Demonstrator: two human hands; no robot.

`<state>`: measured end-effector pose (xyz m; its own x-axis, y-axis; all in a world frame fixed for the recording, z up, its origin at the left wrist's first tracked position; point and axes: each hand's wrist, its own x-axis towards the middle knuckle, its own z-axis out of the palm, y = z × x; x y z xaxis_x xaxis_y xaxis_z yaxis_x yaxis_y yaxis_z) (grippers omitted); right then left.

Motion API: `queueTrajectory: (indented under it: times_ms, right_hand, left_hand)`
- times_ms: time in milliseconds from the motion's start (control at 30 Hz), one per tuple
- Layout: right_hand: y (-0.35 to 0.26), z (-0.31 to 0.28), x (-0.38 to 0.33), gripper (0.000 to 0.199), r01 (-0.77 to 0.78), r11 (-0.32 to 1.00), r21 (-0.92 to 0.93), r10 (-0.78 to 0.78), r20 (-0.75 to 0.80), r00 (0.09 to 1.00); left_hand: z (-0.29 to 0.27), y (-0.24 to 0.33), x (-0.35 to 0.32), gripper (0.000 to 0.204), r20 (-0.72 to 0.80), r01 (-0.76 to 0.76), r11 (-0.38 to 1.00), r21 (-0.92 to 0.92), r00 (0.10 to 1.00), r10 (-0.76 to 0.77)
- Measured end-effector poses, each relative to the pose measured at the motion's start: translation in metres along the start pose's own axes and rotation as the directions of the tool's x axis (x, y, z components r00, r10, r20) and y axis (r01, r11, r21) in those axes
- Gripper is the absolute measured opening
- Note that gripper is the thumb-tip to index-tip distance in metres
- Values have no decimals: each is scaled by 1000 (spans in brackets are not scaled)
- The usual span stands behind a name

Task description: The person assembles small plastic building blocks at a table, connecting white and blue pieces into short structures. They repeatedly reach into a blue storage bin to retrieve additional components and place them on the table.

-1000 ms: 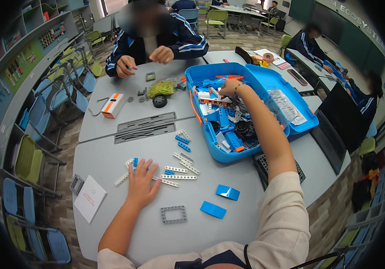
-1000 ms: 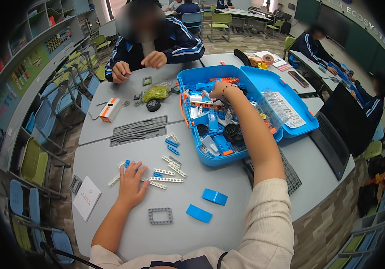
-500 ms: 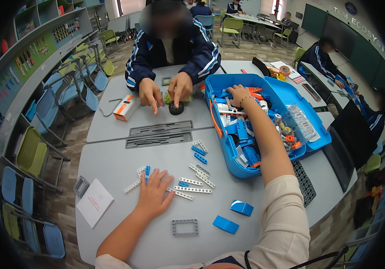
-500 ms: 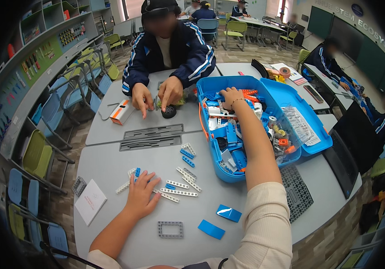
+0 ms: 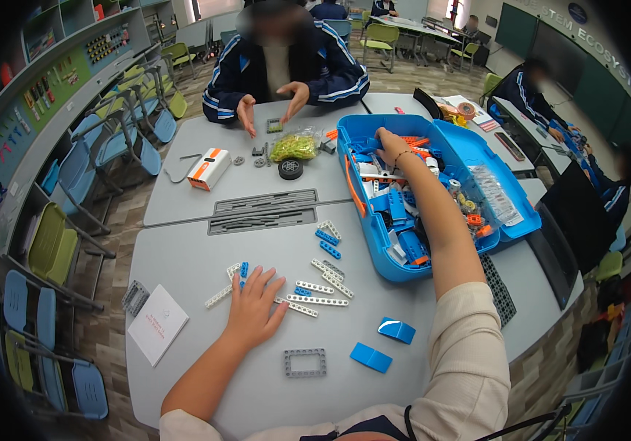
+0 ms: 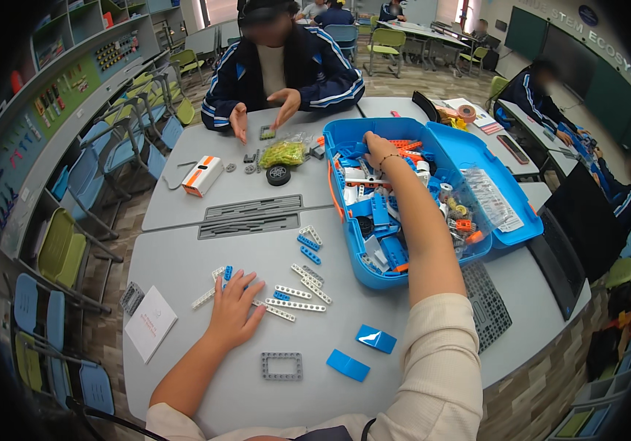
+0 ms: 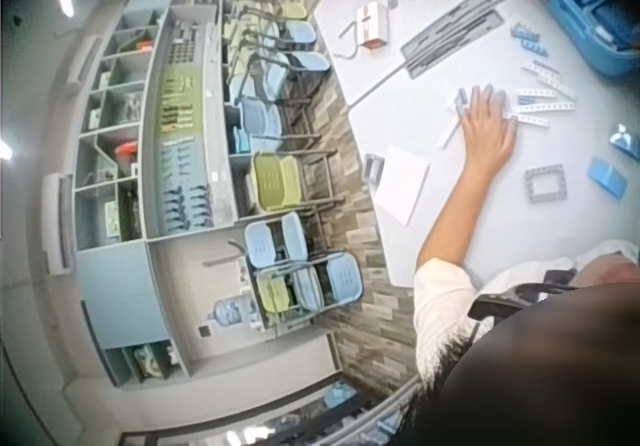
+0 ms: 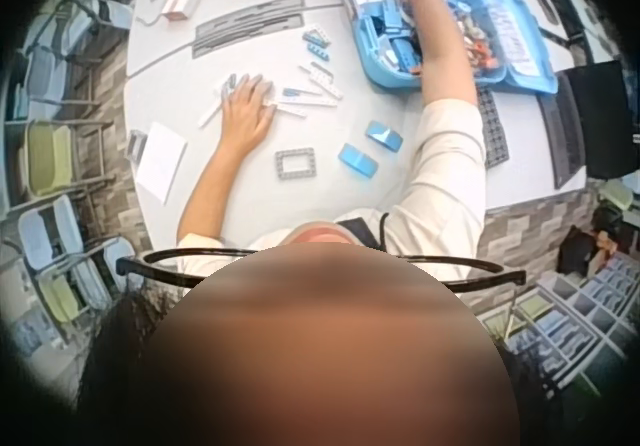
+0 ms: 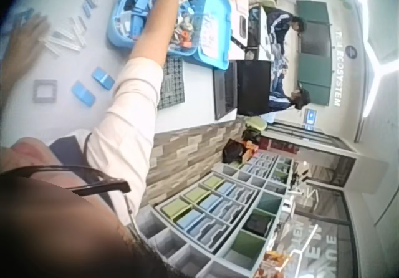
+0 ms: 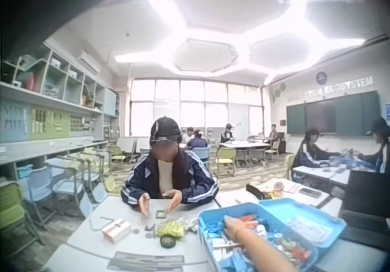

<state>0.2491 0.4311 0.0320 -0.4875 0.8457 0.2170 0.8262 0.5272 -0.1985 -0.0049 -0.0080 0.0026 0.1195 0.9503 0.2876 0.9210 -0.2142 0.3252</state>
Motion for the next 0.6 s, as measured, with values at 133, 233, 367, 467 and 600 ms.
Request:
queueTrajectory:
  times_ms: [133,233,367,467,600]
  right_hand:
    - [8,-17,-5,45,7,979,205,22,-140,990]
    - [17,-38,-14,47,-31,930,366,109,-195,975]
    - [23,-69,-38,52,36,585,810,233,-210,950]
    - [22,-90,-75,55,-43,329,944,274,-52,960]
    - [9,-110,-127,58,-113,160,981,178,84,980]
  left_hand:
    - [3,-1,0,42,-24,-21,1000,5,1000,21]
    - [4,-2,-1,42,-32,-21,1000,2,999,21]
    - [6,-3,-1,42,-36,-31,999,13,999,31]
    - [7,-3,0,42,-43,-26,999,31,999,27]
    - [7,-3,0,42,-54,-27,999,26,998,28]
